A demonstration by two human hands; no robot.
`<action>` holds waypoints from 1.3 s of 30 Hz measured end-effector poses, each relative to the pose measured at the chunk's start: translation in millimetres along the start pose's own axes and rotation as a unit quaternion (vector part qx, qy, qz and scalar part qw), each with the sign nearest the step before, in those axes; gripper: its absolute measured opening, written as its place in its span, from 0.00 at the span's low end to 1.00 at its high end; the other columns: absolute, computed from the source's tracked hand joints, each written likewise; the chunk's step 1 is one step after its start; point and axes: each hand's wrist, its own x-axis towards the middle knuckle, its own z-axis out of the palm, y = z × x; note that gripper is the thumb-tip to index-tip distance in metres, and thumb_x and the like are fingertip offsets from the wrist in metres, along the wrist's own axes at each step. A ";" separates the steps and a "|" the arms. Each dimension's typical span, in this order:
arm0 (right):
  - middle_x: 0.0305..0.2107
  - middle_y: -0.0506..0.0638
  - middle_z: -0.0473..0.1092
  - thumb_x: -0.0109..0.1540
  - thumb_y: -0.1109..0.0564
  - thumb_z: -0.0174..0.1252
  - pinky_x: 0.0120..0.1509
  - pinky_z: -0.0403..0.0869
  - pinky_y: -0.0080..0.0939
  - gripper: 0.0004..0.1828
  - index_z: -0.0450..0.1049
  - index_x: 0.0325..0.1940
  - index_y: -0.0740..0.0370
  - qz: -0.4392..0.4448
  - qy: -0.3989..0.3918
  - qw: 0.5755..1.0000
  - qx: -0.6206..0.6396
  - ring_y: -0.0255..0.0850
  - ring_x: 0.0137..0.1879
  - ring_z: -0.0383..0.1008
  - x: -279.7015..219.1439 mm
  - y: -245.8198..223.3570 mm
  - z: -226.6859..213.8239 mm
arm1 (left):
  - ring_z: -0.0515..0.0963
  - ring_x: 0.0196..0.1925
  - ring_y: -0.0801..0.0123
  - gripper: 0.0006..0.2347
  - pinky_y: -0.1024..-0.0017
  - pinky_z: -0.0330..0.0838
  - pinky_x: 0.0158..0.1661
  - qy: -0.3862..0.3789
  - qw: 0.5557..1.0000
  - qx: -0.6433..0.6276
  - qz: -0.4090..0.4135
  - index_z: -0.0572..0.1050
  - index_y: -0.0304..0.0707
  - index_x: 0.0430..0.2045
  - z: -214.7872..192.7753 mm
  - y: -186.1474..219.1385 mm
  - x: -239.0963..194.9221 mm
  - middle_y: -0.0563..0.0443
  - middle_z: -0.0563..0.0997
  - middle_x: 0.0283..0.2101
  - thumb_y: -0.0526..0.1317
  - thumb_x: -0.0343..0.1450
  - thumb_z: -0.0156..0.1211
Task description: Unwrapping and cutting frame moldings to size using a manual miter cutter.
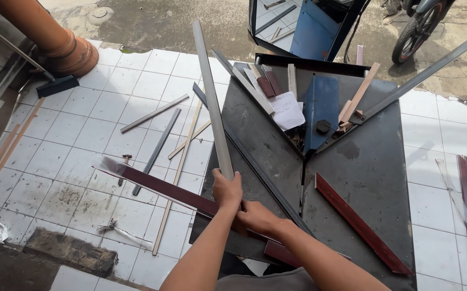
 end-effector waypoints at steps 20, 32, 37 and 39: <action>0.21 0.41 0.70 0.50 0.49 0.55 0.47 0.65 0.46 0.07 0.70 0.30 0.48 -0.147 0.209 0.749 -0.611 0.38 0.31 0.73 -8.2 -49.5 -82.1 | 0.65 0.42 0.64 0.20 0.59 0.58 0.43 0.208 0.821 0.326 0.420 0.64 0.53 0.38 -190.0 -80.7 21.2 0.58 0.65 0.36 0.51 0.56 0.62; 0.25 0.51 0.72 0.48 0.42 0.59 0.36 0.72 0.46 0.18 0.71 0.32 0.54 0.010 0.152 0.908 -0.390 0.49 0.35 0.74 -13.1 42.1 -51.5 | 0.73 0.34 0.69 0.25 0.69 0.67 0.40 -0.041 0.649 -0.739 -0.176 0.56 0.49 0.40 -87.6 -8.1 20.9 0.57 0.70 0.34 0.64 0.61 0.47; 0.28 0.56 0.72 0.53 0.33 0.44 0.40 0.70 0.47 0.27 0.72 0.36 0.56 0.066 0.074 0.954 -0.283 0.51 0.39 0.73 -1.4 45.2 -59.2 | 0.69 0.23 0.77 0.19 0.76 0.68 0.31 -0.046 0.637 -0.748 -0.183 0.61 0.50 0.24 -81.1 -14.5 28.3 0.65 0.67 0.22 0.64 0.62 0.46; 0.32 0.54 0.73 0.57 0.31 0.32 0.43 0.70 0.46 0.32 0.73 0.36 0.53 0.121 0.104 0.965 -0.208 0.50 0.42 0.72 13.3 50.1 -59.9 | 0.70 0.25 0.77 0.19 0.76 0.69 0.32 -0.018 0.646 -0.741 -0.185 0.63 0.49 0.24 -81.8 -22.8 32.6 0.65 0.68 0.23 0.63 0.62 0.45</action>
